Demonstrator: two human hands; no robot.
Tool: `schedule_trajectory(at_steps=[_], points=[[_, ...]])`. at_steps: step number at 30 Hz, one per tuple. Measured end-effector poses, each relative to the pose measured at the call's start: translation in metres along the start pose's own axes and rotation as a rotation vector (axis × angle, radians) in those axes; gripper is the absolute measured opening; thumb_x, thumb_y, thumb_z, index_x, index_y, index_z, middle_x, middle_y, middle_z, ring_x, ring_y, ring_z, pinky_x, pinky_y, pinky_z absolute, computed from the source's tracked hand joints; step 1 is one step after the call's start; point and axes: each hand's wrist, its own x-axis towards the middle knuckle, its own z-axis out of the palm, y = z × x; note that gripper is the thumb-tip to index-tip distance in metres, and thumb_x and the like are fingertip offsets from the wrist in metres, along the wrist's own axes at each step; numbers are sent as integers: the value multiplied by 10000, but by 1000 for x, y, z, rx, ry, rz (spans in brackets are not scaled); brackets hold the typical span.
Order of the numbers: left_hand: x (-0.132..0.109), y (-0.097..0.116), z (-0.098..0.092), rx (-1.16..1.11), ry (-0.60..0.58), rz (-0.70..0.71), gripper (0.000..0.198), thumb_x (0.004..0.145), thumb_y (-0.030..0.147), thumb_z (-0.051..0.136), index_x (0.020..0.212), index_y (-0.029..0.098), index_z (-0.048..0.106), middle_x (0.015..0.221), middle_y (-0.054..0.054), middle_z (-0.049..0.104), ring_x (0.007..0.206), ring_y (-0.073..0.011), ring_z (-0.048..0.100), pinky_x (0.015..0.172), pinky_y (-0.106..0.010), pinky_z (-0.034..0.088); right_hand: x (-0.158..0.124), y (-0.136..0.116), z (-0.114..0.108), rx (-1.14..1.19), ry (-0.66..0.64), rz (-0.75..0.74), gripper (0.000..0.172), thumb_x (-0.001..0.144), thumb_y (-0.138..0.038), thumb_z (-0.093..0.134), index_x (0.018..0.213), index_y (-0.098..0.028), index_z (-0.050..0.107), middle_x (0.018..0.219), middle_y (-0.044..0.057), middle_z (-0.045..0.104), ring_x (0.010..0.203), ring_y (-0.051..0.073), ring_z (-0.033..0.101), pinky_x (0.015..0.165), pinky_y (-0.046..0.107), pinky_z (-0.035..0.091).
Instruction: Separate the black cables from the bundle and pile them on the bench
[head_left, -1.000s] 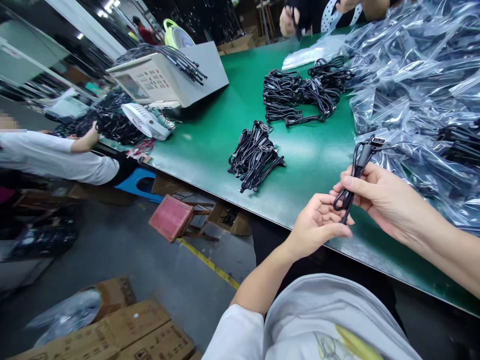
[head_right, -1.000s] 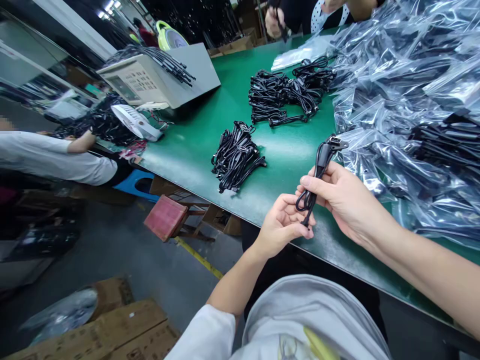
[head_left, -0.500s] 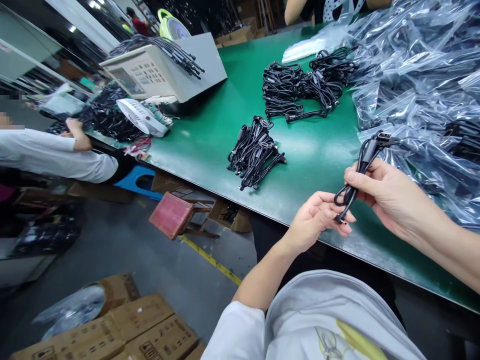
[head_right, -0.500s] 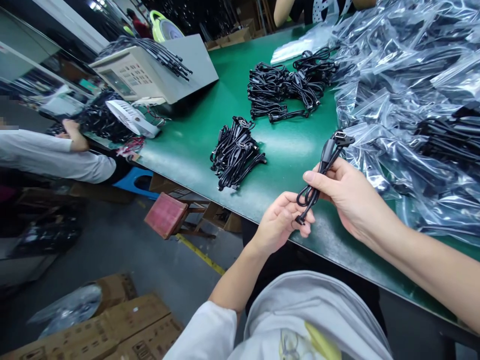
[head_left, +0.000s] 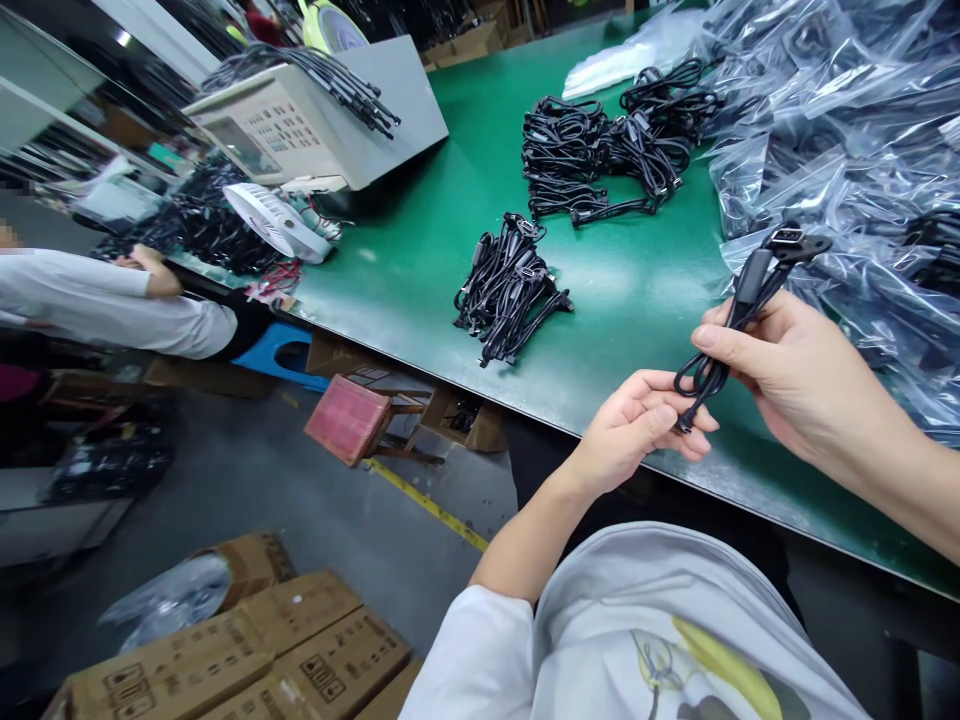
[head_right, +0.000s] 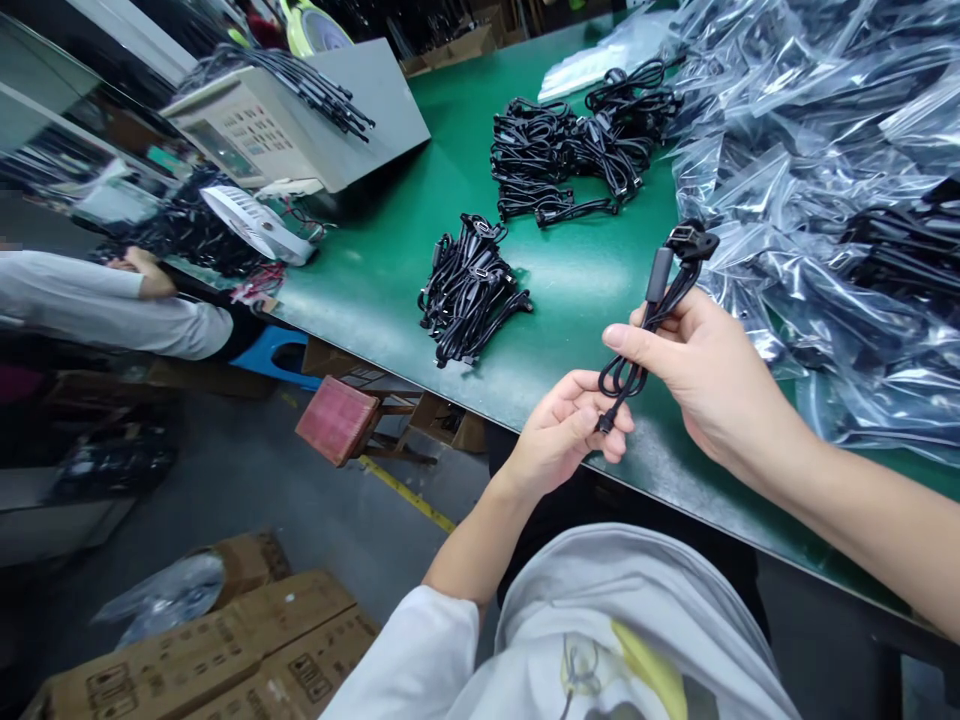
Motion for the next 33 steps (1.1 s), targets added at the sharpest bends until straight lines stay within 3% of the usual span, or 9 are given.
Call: schedule_trajectory(at_steps=[16,20,22,27,30,33], points=[[-1,-2,0,18,44,-67,574,810,573,812,1163,178,591,936,-60,742,700,-125,694,646,-232,555,3,3,1,-51,-1,-10,404,578,-422,974,735,-243,647,731,-59,622,679,138,531,652,303,437],[0,-3,0,28,29,-48,729,680,630,890,1167,200,561,934,-45,722,706,-131,678,660,-257,550,3,5,0,-70,-24,21,398,616,-434,961,764,-247,642,753,-45,626,699,153,573,654,309,479],[1,-4,0,29,19,-47,733,656,607,915,1140,200,544,911,-33,709,707,-128,668,668,-258,542,3,8,-2,-85,-71,43,410,614,-440,960,794,-254,643,741,-47,630,666,162,601,592,308,489],[4,-11,-2,102,19,-74,482,835,529,806,1036,171,553,879,-28,693,659,-101,642,626,-231,503,-4,16,-4,-120,-377,199,372,755,-436,885,884,-267,580,627,-81,626,411,160,605,419,288,442],[1,-9,-5,142,67,-47,428,882,535,750,982,164,561,889,-36,703,627,-94,623,616,-238,500,-2,17,-8,-161,-456,181,357,806,-450,850,965,-251,600,714,-55,678,486,168,670,498,297,508],[-6,-1,-8,201,102,-23,390,913,517,719,964,154,585,844,-30,696,636,-90,616,640,-231,493,6,13,-16,-219,-368,22,430,774,-475,876,1056,-241,652,920,3,722,727,184,720,699,331,583]])
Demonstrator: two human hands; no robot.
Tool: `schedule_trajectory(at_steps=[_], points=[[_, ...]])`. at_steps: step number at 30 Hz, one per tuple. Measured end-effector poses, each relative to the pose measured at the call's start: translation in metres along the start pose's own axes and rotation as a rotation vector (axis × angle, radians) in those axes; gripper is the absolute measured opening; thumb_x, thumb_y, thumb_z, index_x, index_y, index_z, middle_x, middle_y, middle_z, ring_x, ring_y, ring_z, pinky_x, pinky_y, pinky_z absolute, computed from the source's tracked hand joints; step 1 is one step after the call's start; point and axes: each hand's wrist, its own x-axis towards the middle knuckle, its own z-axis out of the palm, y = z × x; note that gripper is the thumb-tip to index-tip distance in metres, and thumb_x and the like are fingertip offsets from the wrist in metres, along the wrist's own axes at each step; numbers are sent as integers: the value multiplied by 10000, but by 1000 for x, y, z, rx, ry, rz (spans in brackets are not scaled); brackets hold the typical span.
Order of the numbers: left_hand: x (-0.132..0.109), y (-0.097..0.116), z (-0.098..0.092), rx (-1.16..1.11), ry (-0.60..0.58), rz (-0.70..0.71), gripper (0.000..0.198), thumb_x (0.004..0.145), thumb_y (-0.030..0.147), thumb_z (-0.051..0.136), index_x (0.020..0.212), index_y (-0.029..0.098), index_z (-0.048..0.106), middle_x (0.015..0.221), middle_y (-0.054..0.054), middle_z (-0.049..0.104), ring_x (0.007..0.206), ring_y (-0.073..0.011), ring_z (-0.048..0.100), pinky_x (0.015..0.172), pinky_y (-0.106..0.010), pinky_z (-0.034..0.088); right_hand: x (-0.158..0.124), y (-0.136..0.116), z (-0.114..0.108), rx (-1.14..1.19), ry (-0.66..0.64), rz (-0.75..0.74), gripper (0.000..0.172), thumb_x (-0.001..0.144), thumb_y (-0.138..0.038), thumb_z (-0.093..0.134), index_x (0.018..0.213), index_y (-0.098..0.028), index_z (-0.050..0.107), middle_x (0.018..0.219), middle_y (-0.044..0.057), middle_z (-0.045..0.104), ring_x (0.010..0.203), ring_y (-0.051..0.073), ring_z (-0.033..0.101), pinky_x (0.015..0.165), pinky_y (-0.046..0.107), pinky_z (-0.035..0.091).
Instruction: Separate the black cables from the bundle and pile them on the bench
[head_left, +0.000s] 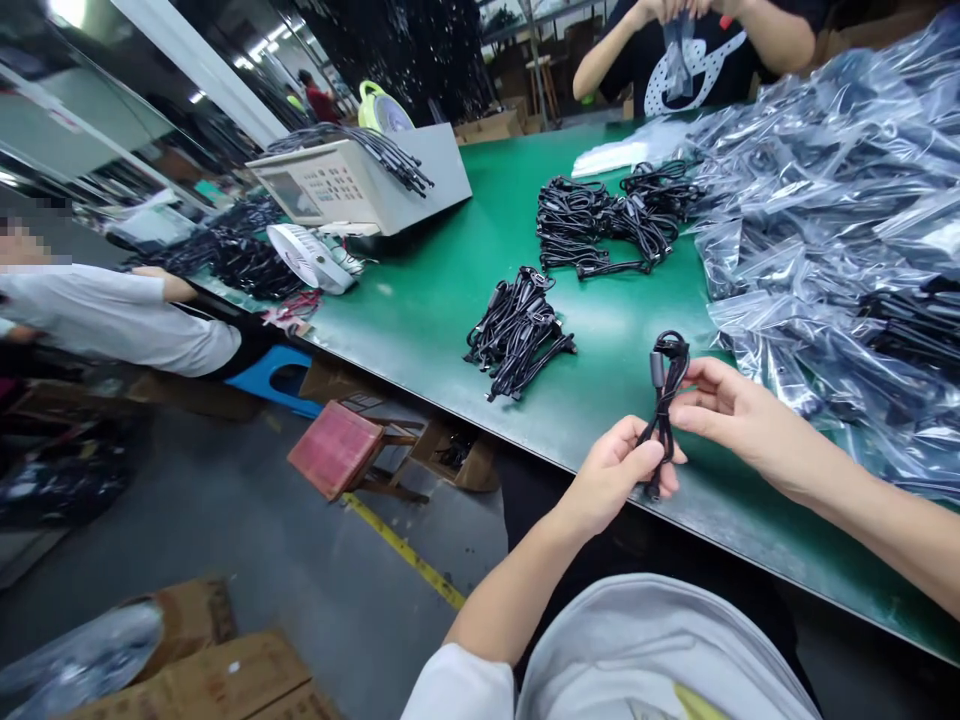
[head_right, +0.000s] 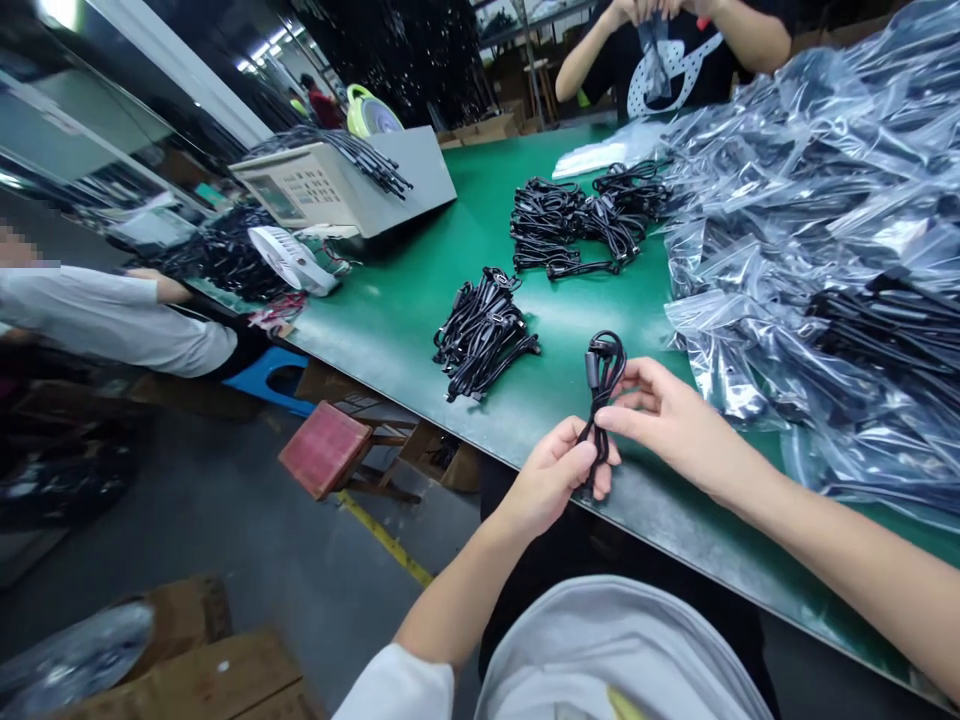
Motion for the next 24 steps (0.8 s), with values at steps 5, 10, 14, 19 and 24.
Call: schedule_trajectory(at_steps=[5,10,14,19,24], points=[[-13,11,-7,70,-5,-26,388,909,524,711,928,157,588,732,-3,654,605,-92,582,637,-235,480,3,-13,-11,-164,170,-146,575,780,-539,851,1268,-303,659,1188,51,704,969,231,713,897,406,573],[-22,15,-7,146,-35,-34,401,931,555,655,910,166,561,722,-10,662,572,-100,587,600,-237,474,-2,-20,-8,-266,50,-192,441,809,-529,823,1172,-309,704,1061,26,691,896,226,677,849,411,570],[-29,18,-4,319,-4,-56,386,959,553,611,920,174,552,694,-1,647,605,-108,589,642,-246,494,-5,-17,-6,-420,137,-276,401,771,-547,839,1057,-308,692,1019,27,676,867,259,679,818,448,552],[-35,16,1,484,28,-36,375,986,549,556,940,177,558,702,-5,652,614,-115,585,640,-250,499,-10,-16,-7,-627,229,-376,233,874,-497,751,898,-290,650,921,28,660,787,259,654,704,415,484],[-34,15,2,340,-16,-13,386,1019,542,511,951,165,563,674,-2,644,580,-102,592,608,-230,494,-14,-20,-6,-600,265,-473,126,930,-424,711,934,-300,693,949,32,680,831,251,629,767,418,489]])
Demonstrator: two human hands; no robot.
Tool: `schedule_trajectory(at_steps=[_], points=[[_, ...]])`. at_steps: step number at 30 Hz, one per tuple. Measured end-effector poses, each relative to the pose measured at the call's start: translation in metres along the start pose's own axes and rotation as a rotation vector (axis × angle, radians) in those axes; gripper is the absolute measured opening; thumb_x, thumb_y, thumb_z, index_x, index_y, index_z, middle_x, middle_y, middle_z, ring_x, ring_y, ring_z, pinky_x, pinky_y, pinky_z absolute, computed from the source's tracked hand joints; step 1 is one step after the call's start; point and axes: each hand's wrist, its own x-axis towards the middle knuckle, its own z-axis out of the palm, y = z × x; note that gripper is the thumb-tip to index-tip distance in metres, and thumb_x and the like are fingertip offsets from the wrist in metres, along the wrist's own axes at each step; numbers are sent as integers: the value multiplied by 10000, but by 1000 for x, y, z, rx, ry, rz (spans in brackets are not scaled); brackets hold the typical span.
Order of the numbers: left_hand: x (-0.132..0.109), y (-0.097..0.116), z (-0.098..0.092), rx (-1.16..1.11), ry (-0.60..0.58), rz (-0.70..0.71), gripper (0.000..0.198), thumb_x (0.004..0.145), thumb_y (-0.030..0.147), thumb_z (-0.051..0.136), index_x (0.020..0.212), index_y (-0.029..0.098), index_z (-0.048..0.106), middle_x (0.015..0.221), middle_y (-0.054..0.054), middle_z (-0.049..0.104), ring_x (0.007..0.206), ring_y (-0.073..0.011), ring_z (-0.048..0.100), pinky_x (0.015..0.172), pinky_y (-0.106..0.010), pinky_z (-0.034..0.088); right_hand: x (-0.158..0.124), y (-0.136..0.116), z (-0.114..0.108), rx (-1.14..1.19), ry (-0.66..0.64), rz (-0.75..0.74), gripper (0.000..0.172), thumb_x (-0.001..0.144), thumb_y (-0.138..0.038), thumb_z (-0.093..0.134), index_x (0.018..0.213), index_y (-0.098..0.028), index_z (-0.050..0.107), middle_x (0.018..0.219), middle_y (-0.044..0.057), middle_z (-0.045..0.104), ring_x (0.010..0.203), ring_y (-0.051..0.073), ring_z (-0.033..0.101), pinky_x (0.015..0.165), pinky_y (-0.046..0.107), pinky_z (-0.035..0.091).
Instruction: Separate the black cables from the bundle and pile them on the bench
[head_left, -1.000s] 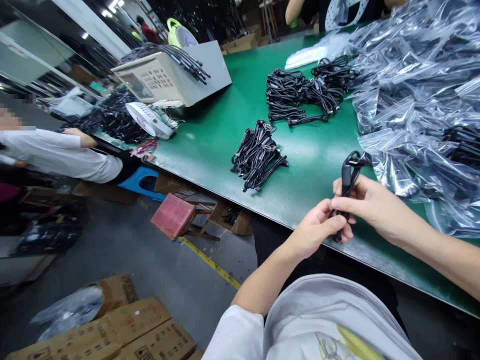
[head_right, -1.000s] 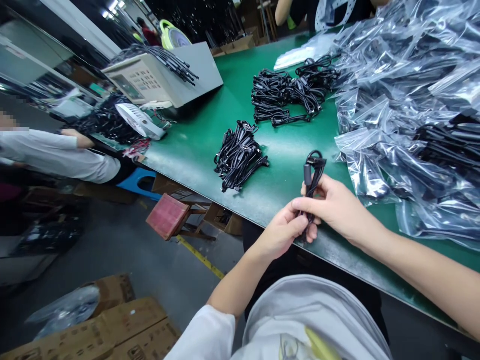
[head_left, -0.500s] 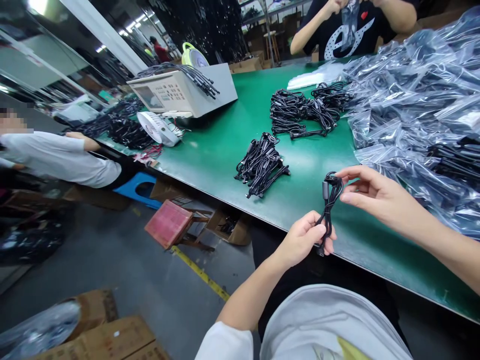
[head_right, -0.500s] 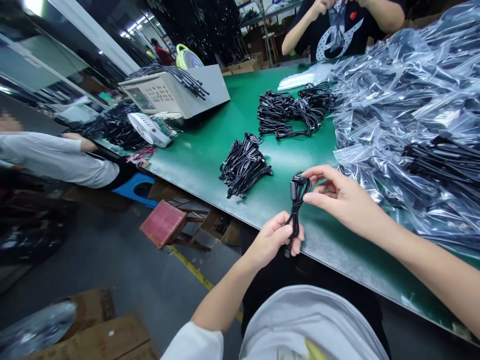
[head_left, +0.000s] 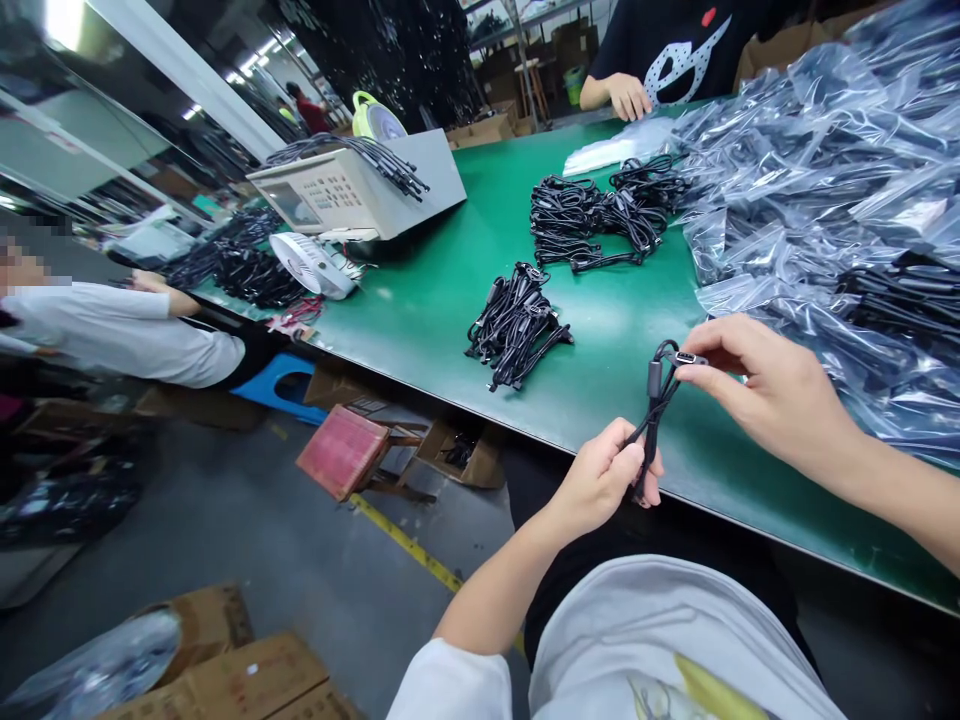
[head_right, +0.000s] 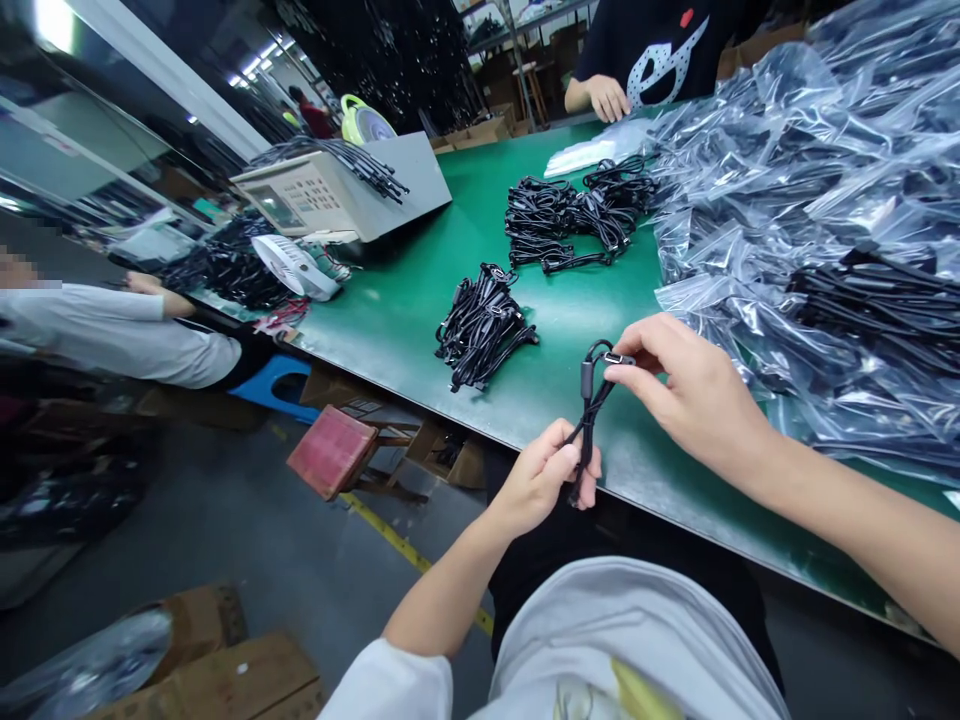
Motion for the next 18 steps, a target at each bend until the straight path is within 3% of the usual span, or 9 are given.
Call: schedule_trajectory(at_steps=[5,9,13,18], points=[[1,5,2,-89,-40,-41,404,1018,548,507,907,161,547,649,1,636,533,-95,603,546,-212,494,0,-4,4,37,95,-59,59,922,-368,729,899,-318,708,967,24,693,905,266,621,810,432,502],[1,1,4,-109,-4,-68,412,993,593,525,926,189,482,742,14,659,506,-92,621,470,-201,490,2,-1,5,131,70,-25,51,902,-337,754,895,-310,710,1054,27,700,1031,270,640,927,453,526],[0,-6,1,-101,27,-78,432,982,632,513,968,210,422,735,36,661,450,-74,588,426,-177,462,6,6,-1,421,-127,160,140,824,-372,834,902,-299,744,1182,12,724,1156,259,659,1051,427,519],[-2,-2,-6,-49,-51,-127,330,998,507,546,1070,225,392,723,54,662,456,-82,610,442,-171,497,4,8,-9,677,-219,471,272,751,-487,886,911,-289,790,948,21,770,881,236,716,857,421,613]])
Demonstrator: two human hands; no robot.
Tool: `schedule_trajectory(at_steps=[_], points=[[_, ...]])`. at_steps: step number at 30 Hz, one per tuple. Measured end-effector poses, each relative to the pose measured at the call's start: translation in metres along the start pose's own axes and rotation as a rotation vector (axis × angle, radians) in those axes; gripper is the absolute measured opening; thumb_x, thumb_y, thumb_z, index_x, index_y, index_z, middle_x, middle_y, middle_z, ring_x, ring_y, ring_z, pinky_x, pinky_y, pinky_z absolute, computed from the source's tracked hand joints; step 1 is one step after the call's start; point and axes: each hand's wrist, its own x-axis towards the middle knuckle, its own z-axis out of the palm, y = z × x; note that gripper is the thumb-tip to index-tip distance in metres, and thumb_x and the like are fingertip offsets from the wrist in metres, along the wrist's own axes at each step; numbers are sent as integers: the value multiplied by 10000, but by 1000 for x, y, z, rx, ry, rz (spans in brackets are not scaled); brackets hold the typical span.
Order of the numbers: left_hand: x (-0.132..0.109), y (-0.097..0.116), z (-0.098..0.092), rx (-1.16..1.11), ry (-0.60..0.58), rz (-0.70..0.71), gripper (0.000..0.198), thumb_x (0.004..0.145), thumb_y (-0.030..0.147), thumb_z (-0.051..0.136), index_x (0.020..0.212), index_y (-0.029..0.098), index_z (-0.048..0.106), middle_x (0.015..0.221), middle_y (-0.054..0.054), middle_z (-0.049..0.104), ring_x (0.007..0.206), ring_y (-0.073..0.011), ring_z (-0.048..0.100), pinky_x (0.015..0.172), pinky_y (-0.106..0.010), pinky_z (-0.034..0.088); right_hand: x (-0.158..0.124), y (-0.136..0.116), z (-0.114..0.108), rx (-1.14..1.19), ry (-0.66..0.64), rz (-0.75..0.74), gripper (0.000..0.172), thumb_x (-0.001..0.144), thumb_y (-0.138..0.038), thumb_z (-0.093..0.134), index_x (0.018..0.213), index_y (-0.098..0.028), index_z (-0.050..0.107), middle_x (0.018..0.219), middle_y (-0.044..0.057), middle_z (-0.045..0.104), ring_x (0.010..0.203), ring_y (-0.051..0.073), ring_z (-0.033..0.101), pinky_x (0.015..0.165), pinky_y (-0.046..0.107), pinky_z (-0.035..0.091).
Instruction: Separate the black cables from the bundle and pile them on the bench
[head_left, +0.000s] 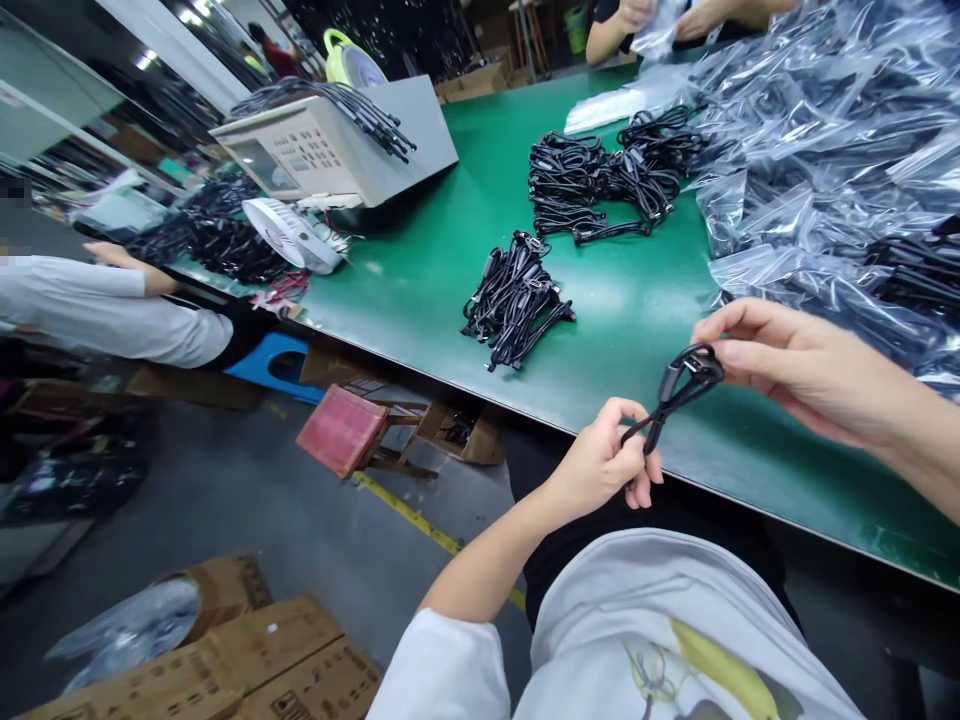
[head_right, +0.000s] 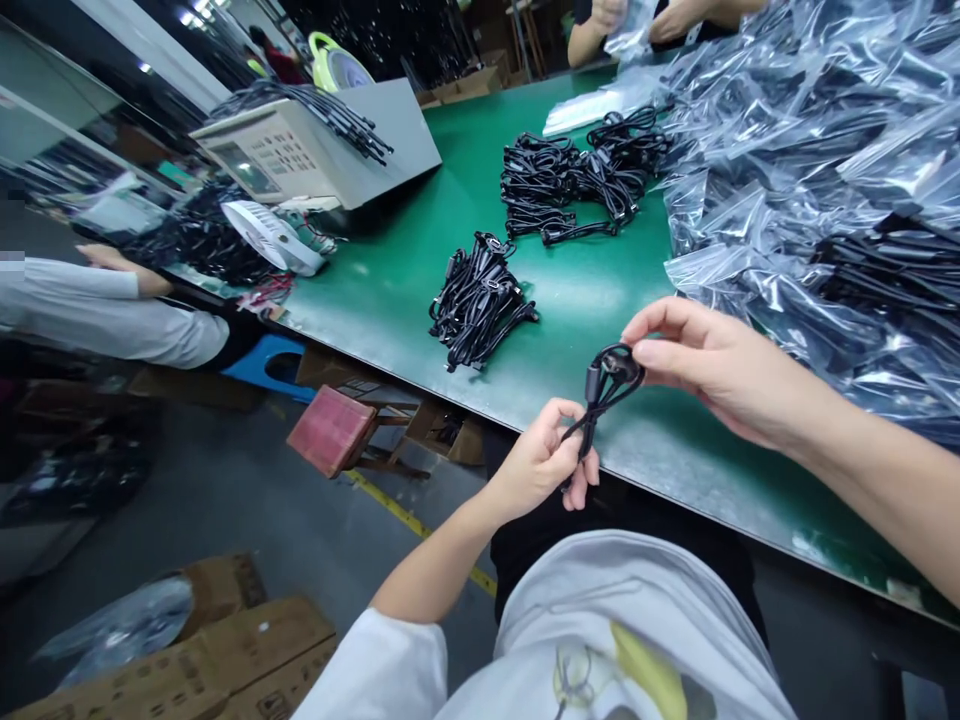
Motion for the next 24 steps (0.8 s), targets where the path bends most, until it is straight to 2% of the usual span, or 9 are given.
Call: schedule_trajectory(at_steps=[5,8,10,13,15,19,22,24], points=[[-5,6,-1,37,-117,-114,124,1023,336,461,1024,216,429,817,23,678,517,-85,660,479,-181,522,-12,-7,-5,-72,-166,148,294,824,-517,840,960,-257,819,944,50,793,849,215,728,805,359,606],[-8,5,-3,68,-179,-201,66,996,262,446,1004,200,466,745,15,678,537,-97,675,507,-178,512,-20,-7,-11,-160,-299,194,332,842,-548,815,1017,-265,827,951,55,784,779,204,704,728,336,597],[-11,4,-4,89,-194,-244,39,949,201,459,976,192,487,692,17,670,546,-100,676,532,-181,516,-26,-2,-14,-203,-403,270,343,871,-568,773,1035,-269,810,875,40,763,679,187,677,648,322,580],[-17,0,-2,141,-198,-288,100,876,137,458,945,190,509,696,22,662,574,-106,683,577,-210,548,-37,8,-11,-291,-504,359,402,888,-639,703,913,-243,767,758,22,701,607,190,660,572,318,558],[-20,-4,-1,213,-211,-310,143,837,104,454,929,187,525,724,22,662,626,-115,701,625,-230,568,-44,12,-4,-395,-505,309,462,914,-666,643,808,-224,724,755,22,660,623,187,651,588,315,547],[-24,-9,2,429,-317,-242,184,856,100,448,919,177,603,850,-5,715,715,-100,672,682,-214,516,-56,10,10,-542,-550,199,525,971,-662,545,731,-220,694,803,26,612,633,157,598,587,288,490],[-28,-2,3,654,-486,-87,163,941,198,494,943,173,655,894,-22,723,757,-112,624,717,-228,472,-60,10,10,-447,-603,298,572,964,-698,527,695,-218,683,827,32,614,606,146,585,560,281,471],[-33,6,4,683,-543,-67,163,961,203,494,980,166,652,922,-39,728,833,-135,654,768,-241,487,-64,15,4,-366,-631,391,592,960,-715,522,677,-217,673,840,35,629,610,147,590,568,282,471]])
